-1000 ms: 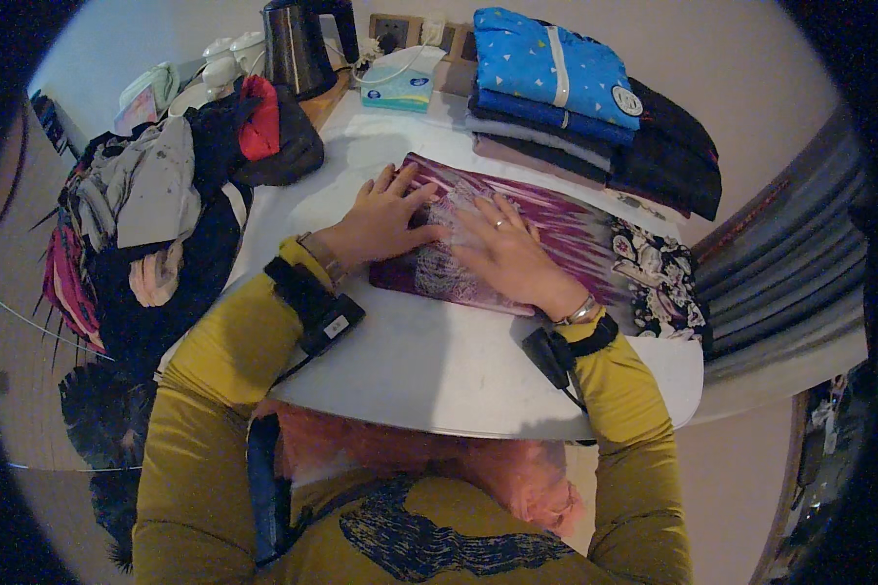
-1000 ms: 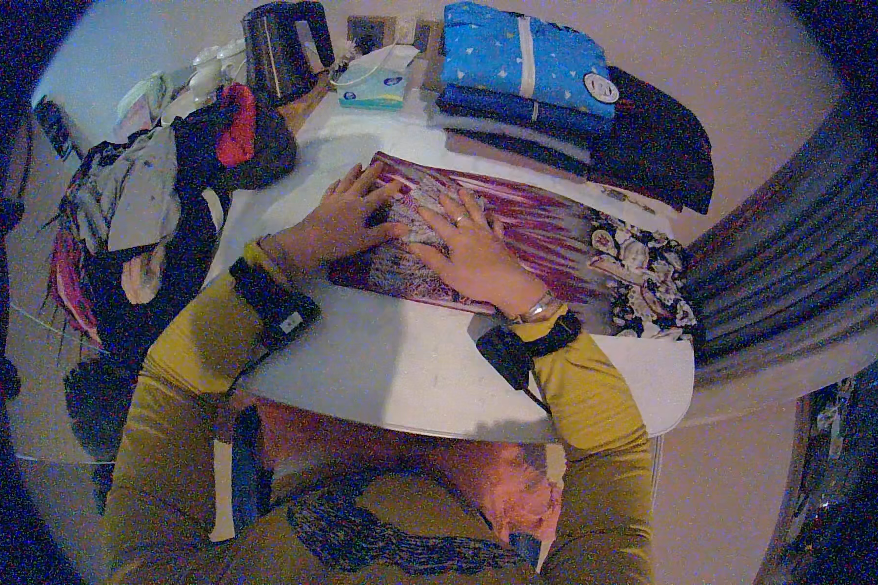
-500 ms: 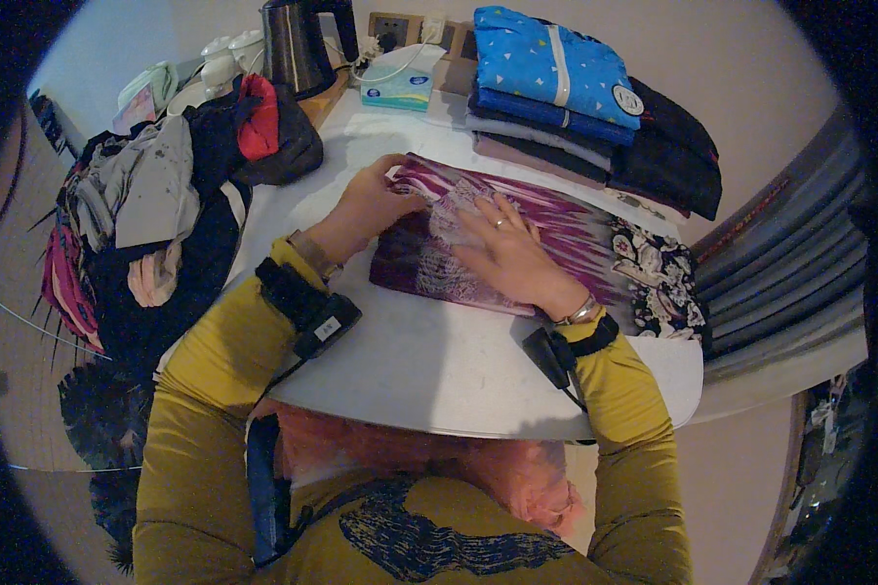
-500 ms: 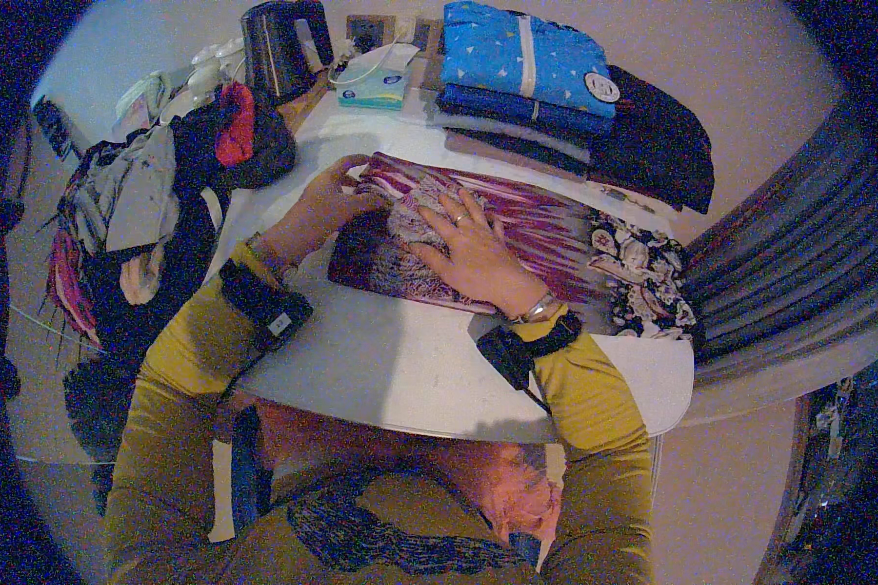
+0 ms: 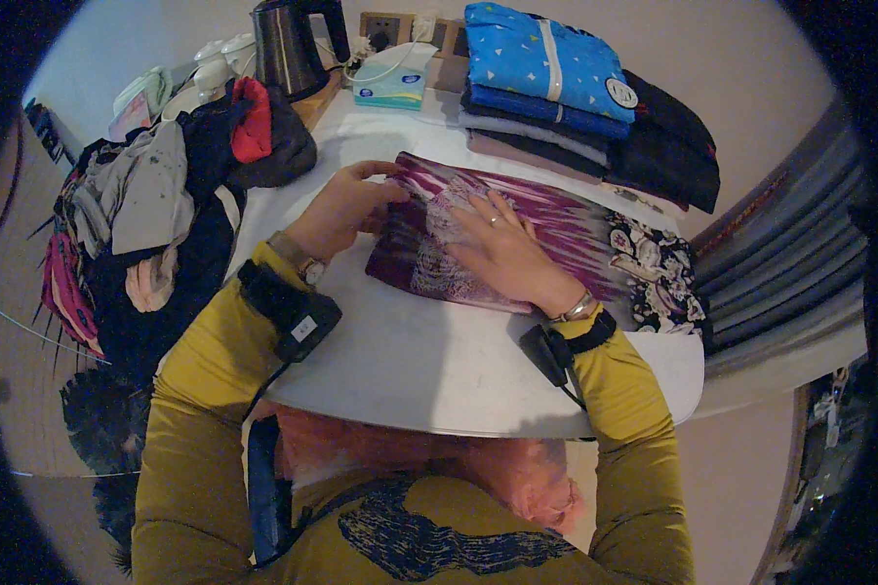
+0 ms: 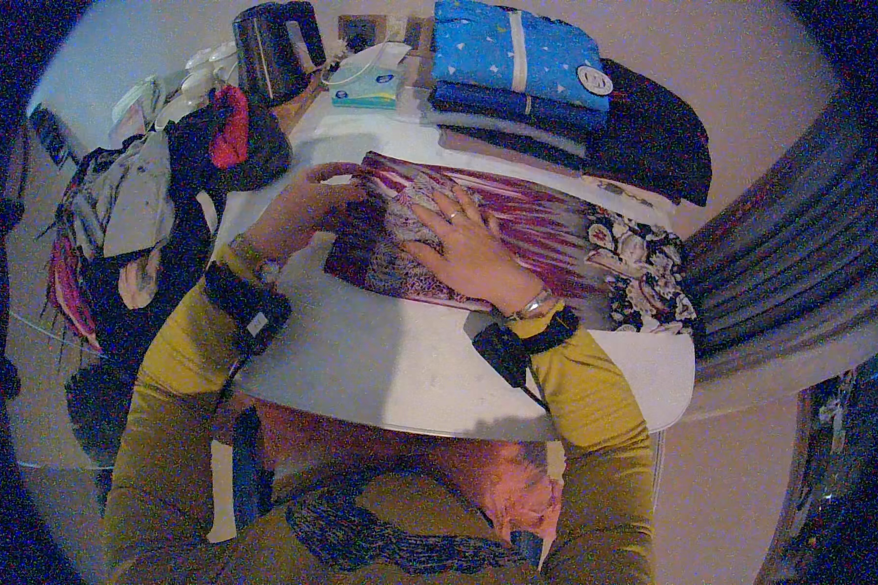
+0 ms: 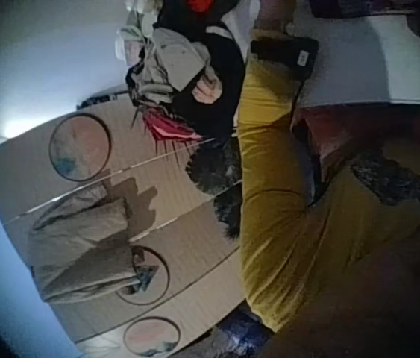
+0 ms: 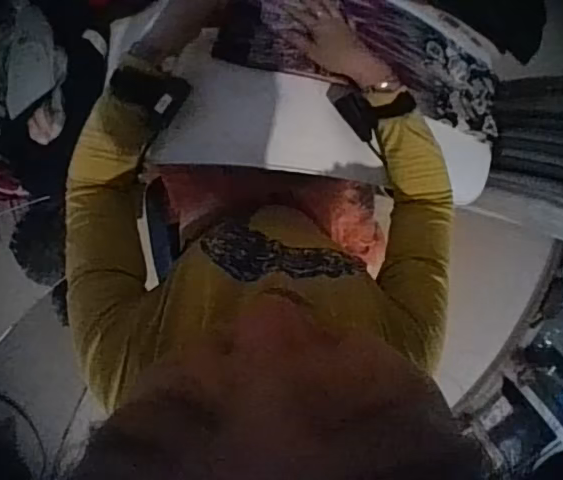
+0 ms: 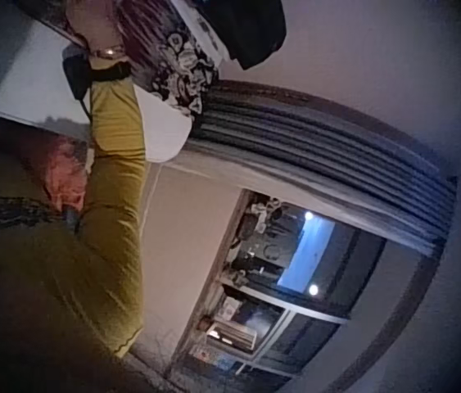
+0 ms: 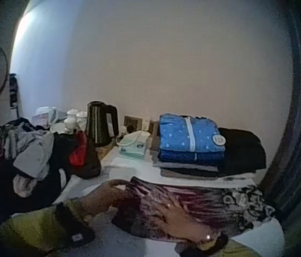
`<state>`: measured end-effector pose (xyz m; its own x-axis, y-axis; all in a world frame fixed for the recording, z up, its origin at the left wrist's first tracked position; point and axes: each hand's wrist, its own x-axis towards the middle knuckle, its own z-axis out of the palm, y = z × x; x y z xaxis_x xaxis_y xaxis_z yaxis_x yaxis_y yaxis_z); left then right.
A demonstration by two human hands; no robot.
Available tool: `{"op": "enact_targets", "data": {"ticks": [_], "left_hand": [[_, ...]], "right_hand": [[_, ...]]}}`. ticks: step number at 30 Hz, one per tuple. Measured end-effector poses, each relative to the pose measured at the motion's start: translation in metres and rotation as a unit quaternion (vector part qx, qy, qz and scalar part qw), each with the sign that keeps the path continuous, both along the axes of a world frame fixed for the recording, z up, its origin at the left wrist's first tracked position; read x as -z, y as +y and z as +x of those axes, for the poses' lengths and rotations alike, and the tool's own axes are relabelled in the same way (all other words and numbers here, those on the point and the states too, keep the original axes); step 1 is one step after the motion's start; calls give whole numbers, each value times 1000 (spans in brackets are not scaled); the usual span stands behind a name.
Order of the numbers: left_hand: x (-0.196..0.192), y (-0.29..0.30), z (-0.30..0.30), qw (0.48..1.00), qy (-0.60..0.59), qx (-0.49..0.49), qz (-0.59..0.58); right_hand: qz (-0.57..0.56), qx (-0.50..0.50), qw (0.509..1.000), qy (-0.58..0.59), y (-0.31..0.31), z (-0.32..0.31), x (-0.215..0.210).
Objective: The person folds a blue patterned garment and places it on a stack. Then they unfold and fold a maroon patterned scarf, smoothing and aligning it before stacking it with the other folded items.
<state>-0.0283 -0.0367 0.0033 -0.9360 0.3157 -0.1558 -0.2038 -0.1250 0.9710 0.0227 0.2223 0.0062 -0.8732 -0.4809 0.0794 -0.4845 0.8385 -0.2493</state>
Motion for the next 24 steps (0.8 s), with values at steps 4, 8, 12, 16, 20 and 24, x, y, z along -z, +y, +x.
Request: {"op": "enact_targets", "data": {"ticks": [4, 8, 12, 16, 20, 24], "left_hand": [[4, -2, -5, 998, -23, 51, 13], [-8, 6, 7, 992, 50, 103, -51], [2, 17, 9, 970, 171, 98, -140], [10, 21, 7, 954, 212, 54, -204], [12, 20, 7, 908, 320, 28, -270], [13, 11, -4, 893, 335, 46, -298]], "right_hand": [[5, 1, 1000, 3, -1, -2, 2], [7, 12, 1000, -11, 0, -1, 0], [1, 10, 1000, -14, -1, -1, 0], [-5, 12, 1000, -19, -3, 0, -3], [-12, 12, 1000, -19, -2, -1, -1], [-18, 7, 1000, -2, -2, 0, -1]]}}
